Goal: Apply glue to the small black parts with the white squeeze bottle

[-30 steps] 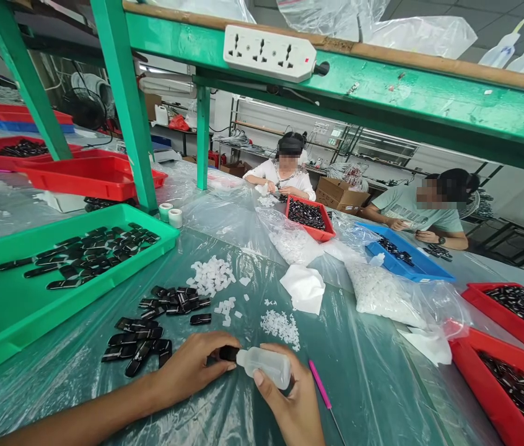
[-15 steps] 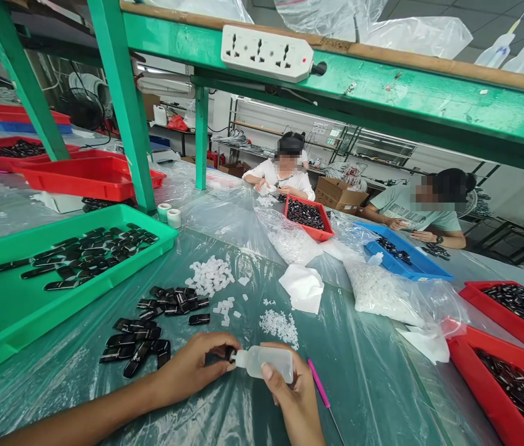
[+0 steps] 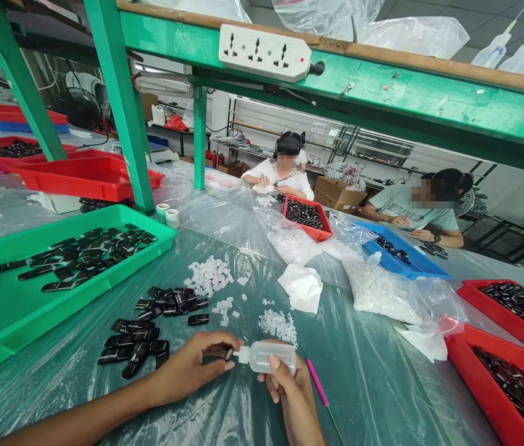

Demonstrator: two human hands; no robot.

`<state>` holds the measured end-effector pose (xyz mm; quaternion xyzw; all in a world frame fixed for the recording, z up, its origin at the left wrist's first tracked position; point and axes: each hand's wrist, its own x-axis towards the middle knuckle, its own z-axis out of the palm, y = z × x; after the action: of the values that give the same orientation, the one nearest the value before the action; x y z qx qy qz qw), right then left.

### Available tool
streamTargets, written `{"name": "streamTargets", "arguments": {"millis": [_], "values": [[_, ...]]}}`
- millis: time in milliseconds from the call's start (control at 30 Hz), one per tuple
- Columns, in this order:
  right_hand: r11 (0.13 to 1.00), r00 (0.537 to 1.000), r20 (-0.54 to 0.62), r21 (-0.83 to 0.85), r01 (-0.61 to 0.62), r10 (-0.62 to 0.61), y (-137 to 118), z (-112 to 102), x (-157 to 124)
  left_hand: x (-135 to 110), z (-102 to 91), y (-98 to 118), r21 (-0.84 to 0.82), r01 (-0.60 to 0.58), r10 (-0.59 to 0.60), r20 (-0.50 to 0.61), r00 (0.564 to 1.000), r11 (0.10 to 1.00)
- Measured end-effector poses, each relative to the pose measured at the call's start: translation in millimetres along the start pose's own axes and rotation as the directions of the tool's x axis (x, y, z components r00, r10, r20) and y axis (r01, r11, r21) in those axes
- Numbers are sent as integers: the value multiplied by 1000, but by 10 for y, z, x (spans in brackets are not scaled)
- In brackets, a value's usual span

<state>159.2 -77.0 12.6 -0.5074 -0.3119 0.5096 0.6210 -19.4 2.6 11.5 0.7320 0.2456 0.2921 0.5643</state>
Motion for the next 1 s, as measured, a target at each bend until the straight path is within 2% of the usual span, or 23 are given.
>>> {"name": "streamTargets", "arguments": {"millis": [233, 300, 400, 500, 600, 833, 1000], "values": [[963, 990, 104, 240, -121, 99, 44, 20, 28, 2, 6, 38, -141, -33, 37, 25, 999, 989], [952, 986, 123, 273, -140, 109, 60, 18, 35, 7, 5, 33, -121, -29, 32, 23, 999, 992], [955, 989, 108, 270, -122, 96, 75, 8, 32, 15, -4, 22, 4, -22, 22, -14, 1000, 1000], [977, 995, 62, 193, -90, 80, 62, 2, 12, 19, -17, 14, 137, -28, 35, -48, 998, 990], [995, 999, 24, 84, -51, 49, 35, -2, -10, 14, -23, 7, 174, -67, 77, -50, 996, 983], [966, 991, 6, -224, 130, -132, 11, -9, -48, -1, -41, -20, 263, -121, 135, -36, 990, 957], [948, 990, -23, -292, 127, -139, -45, 36, -93, -1, -62, 3, 335, -95, 106, -14, 994, 937]]}}
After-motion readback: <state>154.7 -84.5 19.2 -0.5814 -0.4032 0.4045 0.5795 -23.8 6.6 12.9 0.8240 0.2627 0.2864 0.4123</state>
